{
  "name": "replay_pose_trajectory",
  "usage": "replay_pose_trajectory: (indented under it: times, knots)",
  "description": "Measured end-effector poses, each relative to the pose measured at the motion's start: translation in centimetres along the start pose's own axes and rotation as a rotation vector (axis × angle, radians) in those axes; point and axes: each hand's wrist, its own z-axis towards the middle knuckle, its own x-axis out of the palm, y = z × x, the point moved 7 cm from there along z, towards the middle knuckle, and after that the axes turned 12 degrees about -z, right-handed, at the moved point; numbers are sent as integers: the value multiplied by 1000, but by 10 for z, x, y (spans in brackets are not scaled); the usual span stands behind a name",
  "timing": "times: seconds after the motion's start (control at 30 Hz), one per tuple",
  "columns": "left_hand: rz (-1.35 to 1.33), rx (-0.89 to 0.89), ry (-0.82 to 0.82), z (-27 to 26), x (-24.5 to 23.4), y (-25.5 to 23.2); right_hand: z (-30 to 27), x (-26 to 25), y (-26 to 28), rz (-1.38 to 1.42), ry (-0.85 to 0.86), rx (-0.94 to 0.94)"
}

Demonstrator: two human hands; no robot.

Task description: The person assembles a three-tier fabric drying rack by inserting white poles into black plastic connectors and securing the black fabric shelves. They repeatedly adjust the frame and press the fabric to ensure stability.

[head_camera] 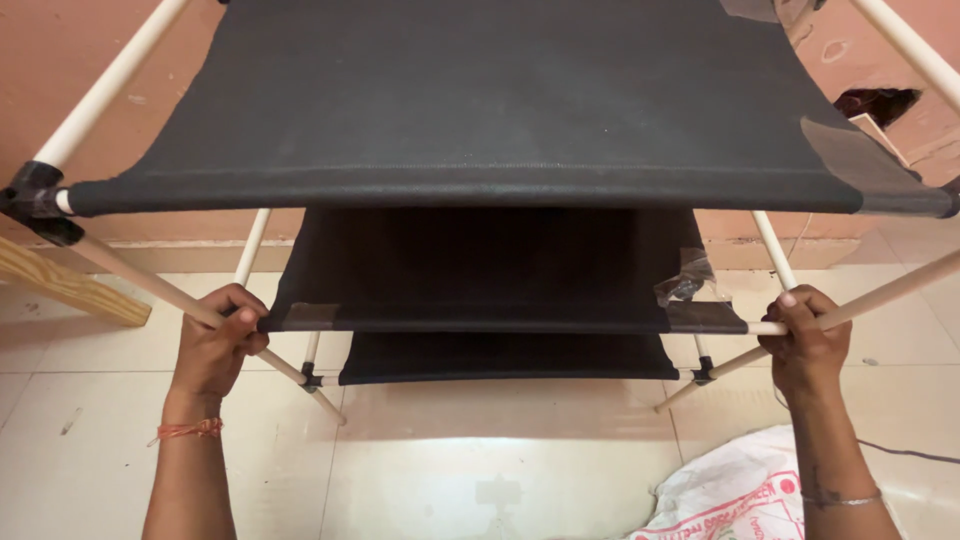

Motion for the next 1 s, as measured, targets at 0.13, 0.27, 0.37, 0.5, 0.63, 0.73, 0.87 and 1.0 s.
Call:
replay_pose_trajectory:
  times: [0.13, 0.27, 0.37, 0.5, 0.63, 0.73, 0.87, 1.0]
  knots:
    - [3, 124, -143, -4, 16, -7, -4, 8, 12, 135, 55, -67]
    - [177, 217, -396, -13, 35, -19, -5, 12, 19, -95, -171, -5]
    - [217, 272, -451, -16, 50, -30, -13, 16, 28, -204, -261, 3]
    - [211, 293, -482, -18, 57, -34, -16, 21, 36, -204, -268, -8]
    - [234, 296, -485, -17, 55, -34, -15, 22, 39, -256, -284, 7]
    - [236, 291, -481, -16, 53, -32, -15, 21, 39, -296, -291, 31]
    - [270, 269, -511, -12, 52, -31, -11, 20, 40, -336, -302, 51]
    - [342, 268, -496, -7, 53, -33, -3, 19, 38, -306, -296, 49]
